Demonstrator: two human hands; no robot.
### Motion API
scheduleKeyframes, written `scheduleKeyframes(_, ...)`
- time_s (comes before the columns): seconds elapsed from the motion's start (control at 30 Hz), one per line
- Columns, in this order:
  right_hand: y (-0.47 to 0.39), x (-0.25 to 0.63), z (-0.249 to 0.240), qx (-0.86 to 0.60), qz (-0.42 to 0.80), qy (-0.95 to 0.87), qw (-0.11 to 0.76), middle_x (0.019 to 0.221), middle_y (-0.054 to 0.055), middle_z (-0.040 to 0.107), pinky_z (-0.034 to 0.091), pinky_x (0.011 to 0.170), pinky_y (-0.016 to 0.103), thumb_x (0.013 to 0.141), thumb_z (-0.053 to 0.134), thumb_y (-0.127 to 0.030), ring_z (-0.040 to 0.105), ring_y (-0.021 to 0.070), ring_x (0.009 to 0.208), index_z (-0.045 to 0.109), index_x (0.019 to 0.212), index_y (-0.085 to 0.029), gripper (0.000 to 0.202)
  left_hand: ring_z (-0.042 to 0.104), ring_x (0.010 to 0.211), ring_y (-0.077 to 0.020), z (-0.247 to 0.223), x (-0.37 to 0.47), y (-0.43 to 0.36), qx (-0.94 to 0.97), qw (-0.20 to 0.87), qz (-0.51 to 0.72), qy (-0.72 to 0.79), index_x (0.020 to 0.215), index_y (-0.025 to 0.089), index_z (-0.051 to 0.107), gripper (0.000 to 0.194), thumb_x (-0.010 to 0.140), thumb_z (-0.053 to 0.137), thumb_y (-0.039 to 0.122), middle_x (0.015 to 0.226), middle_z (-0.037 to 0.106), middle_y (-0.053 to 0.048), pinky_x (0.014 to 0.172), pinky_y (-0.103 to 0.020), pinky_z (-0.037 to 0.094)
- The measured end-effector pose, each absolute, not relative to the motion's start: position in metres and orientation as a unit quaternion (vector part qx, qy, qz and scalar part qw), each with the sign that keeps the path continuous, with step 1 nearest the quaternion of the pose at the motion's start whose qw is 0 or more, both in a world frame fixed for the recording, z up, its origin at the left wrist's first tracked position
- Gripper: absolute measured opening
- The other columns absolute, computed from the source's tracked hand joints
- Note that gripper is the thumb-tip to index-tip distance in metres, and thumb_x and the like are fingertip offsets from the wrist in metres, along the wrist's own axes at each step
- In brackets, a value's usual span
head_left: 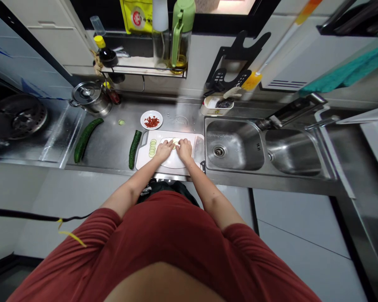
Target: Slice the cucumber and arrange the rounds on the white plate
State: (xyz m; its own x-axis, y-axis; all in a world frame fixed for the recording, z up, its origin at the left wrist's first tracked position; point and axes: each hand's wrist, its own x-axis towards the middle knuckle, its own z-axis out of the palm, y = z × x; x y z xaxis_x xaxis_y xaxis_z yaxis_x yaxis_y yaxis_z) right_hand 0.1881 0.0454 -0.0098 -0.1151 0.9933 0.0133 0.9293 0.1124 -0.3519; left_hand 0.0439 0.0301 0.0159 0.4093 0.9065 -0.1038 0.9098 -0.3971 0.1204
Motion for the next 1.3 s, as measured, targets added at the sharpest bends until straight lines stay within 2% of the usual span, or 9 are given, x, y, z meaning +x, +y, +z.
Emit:
scheduleKeyframes(0.1, 0.043, 0.189, -0.012, -0.646, 0.117, -0.744, 0.127, 0.108, 0.011, 0.052, 0.035, 0.081, 0.033, 0.092, 0.051, -0.028, 0.043, 0.0251, 0.098, 0.060, 0.114, -0.018, 0.026, 0.044, 0.113, -0.0260, 0.015, 0.043, 0.031, 0.840, 0.071, -0.016, 0.538, 0.124, 0.022, 0.056, 0.037, 0.095, 0.032, 0.017, 0.141, 0.046, -0.008, 0.079, -0.037, 0.044)
scheduleKeyframes(0.3, 0.042, 0.192, -0.016, -0.639, 0.104, -0.753, 0.120, 0.106, 0.011, 0.052, 0.036, 0.082, 0.033, 0.093, 0.049, -0.029, 0.044, 0.0252, 0.097, 0.064, 0.110, -0.018, 0.025, 0.044, 0.111, -0.0253, 0.014, 0.042, 0.032, 0.845, 0.056, -0.017, 0.532, 0.123, 0.021, 0.055, 0.036, 0.096, 0.032, 0.017, 0.132, 0.052, -0.009, 0.078, -0.036, 0.044)
scheduleKeyframes(0.5, 0.040, 0.190, -0.016, -0.638, 0.104, -0.752, 0.130, 0.107, 0.011, 0.052, 0.036, 0.083, 0.034, 0.093, 0.050, -0.031, 0.043, 0.0255, 0.097, 0.062, 0.114, -0.018, 0.028, 0.044, 0.110, -0.0252, 0.013, 0.042, 0.031, 0.841, 0.057, -0.016, 0.538, 0.124, 0.021, 0.054, 0.036, 0.096, 0.032, 0.017, 0.131, 0.052, -0.010, 0.078, -0.035, 0.044)
scheduleKeyframes(0.8, 0.038, 0.189, -0.014, -0.639, 0.113, -0.751, 0.122, 0.107, 0.012, 0.052, 0.035, 0.083, 0.034, 0.093, 0.049, -0.032, 0.043, 0.0262, 0.099, 0.063, 0.111, -0.018, 0.027, 0.044, 0.111, -0.0243, 0.016, 0.042, 0.032, 0.838, 0.077, -0.004, 0.540, 0.122, 0.023, 0.057, 0.035, 0.095, 0.034, 0.019, 0.128, 0.053, -0.009, 0.080, -0.034, 0.045)
scheduleKeyframes(1.03, 0.035, 0.188, -0.014, -0.646, 0.114, -0.742, 0.137, 0.111, 0.013, 0.053, 0.035, 0.085, 0.035, 0.093, 0.049, -0.035, 0.044, 0.0273, 0.102, 0.057, 0.120, -0.016, 0.034, 0.043, 0.116, -0.0231, 0.020, 0.041, 0.032, 0.796, 0.106, 0.062, 0.593, 0.130, 0.028, 0.054, 0.041, 0.092, 0.041, 0.017, 0.133, 0.051, -0.006, 0.088, -0.034, 0.045)
scheduleKeyframes(1.3, 0.034, 0.187, -0.013, -0.654, 0.130, -0.735, 0.121, 0.113, 0.013, 0.052, 0.035, 0.086, 0.035, 0.093, 0.051, -0.037, 0.043, 0.0267, 0.103, 0.055, 0.120, -0.017, 0.035, 0.041, 0.116, -0.0253, 0.020, 0.040, 0.027, 0.820, 0.085, 0.022, 0.566, 0.123, 0.028, 0.059, 0.036, 0.094, 0.038, 0.024, 0.134, 0.048, -0.008, 0.086, -0.036, 0.044)
